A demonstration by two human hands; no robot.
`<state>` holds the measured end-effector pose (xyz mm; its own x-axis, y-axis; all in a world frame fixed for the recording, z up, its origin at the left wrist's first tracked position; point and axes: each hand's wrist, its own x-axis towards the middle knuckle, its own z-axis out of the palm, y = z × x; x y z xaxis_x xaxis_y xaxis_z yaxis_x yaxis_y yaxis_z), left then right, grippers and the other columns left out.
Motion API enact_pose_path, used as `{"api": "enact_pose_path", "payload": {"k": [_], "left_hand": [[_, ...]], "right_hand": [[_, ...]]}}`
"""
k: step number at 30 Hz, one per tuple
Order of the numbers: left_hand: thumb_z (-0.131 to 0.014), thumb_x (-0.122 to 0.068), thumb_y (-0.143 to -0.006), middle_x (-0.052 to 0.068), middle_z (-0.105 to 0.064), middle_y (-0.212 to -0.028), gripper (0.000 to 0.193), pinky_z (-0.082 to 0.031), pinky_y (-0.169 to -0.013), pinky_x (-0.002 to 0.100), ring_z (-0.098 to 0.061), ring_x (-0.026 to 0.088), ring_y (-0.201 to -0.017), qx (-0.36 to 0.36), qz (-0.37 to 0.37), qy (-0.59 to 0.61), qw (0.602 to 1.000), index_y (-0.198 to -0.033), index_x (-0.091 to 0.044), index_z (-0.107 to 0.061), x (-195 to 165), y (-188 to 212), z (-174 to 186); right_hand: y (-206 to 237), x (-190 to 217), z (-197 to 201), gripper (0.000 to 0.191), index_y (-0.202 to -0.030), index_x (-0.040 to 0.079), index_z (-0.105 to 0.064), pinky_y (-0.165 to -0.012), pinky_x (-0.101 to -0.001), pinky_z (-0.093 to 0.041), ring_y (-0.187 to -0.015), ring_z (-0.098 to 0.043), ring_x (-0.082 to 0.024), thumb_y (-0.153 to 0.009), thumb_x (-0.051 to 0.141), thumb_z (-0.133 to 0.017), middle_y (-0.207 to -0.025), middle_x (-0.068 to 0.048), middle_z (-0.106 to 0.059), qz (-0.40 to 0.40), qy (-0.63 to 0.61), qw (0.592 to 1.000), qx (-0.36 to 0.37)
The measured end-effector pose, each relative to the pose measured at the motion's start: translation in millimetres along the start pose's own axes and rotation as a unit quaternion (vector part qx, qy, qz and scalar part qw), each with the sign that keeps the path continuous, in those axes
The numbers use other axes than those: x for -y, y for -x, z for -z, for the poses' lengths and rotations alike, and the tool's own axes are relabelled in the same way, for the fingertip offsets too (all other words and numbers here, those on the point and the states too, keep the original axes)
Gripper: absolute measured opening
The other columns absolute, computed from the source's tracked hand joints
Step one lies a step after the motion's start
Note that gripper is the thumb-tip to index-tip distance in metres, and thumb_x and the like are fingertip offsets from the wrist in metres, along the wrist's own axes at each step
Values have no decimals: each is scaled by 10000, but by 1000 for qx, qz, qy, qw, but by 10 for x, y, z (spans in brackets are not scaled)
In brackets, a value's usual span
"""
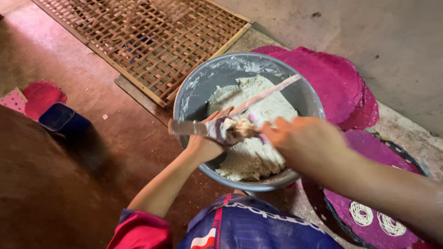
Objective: The person scoops soft dough from a large basin into a handheld extruder press, then squeezes the press over round pink trays to extrude strands of dough into small nest shapes, repeating the fill-and-press cycle and covering finished nests with a pink cloth.
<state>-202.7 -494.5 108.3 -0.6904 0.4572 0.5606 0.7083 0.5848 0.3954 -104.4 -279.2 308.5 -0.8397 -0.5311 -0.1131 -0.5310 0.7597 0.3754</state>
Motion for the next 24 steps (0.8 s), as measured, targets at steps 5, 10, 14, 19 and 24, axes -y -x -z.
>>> {"api": "enact_pose_path", "payload": {"k": [5, 10, 14, 19, 24], "left_hand": [[-821, -295, -725, 66, -648, -1371, 785, -539, -925, 424, -671, 292, -1099, 108, 207, 38, 971, -1458, -172, -567, -23, -24, -40], [-818, -197, -796, 162, -668, -1313, 738, -561, -966, 385, -693, 293, -1152, -117, 185, 176, 960, -1459, -60, -524, 22, -92, -65], [-812, -139, -749, 216, -647, -1344, 772, -535, -986, 424, -651, 354, -1147, -180, 63, -34, 981, -1442, -42, -484, 32, -239, -96], [-745, -172, -794, 167, -656, -1241, 889, -550, -930, 446, -664, 341, -1087, -85, 260, 48, 961, -1593, -44, -379, 131, -321, -56], [-823, -340, -705, 319, -527, -1504, 648, -539, -892, 480, -583, 472, -1146, -136, 78, -191, 969, -1302, -244, -591, 112, -373, -194]], "right_hand": [[-14, 97, -420, 370, -1222, 105, -667, -569, -380, -567, -699, -712, -231, -857, 159, -634, -852, -61, -666, -3, -41, 996, -82], [145, -191, -767, 435, -1300, 100, -670, -673, -460, -563, -837, -720, -370, -867, 152, -659, -1084, -142, -755, -176, -294, 932, -118], [-263, 225, -1409, 476, -1422, 37, -590, -894, -348, -563, -1010, -764, -268, -948, 47, -549, -1167, -196, -750, -109, -519, 816, -228], [-87, 128, -1825, 387, -1381, -7, -603, -916, -335, -529, -1082, -695, -196, -1016, 124, -605, -1253, -209, -733, -60, -607, 774, -171], [-206, -66, -1883, 448, -1420, 24, -574, -784, -326, -558, -854, -667, -162, -1000, 176, -613, -1081, -184, -784, -203, -594, 768, -125]]}}
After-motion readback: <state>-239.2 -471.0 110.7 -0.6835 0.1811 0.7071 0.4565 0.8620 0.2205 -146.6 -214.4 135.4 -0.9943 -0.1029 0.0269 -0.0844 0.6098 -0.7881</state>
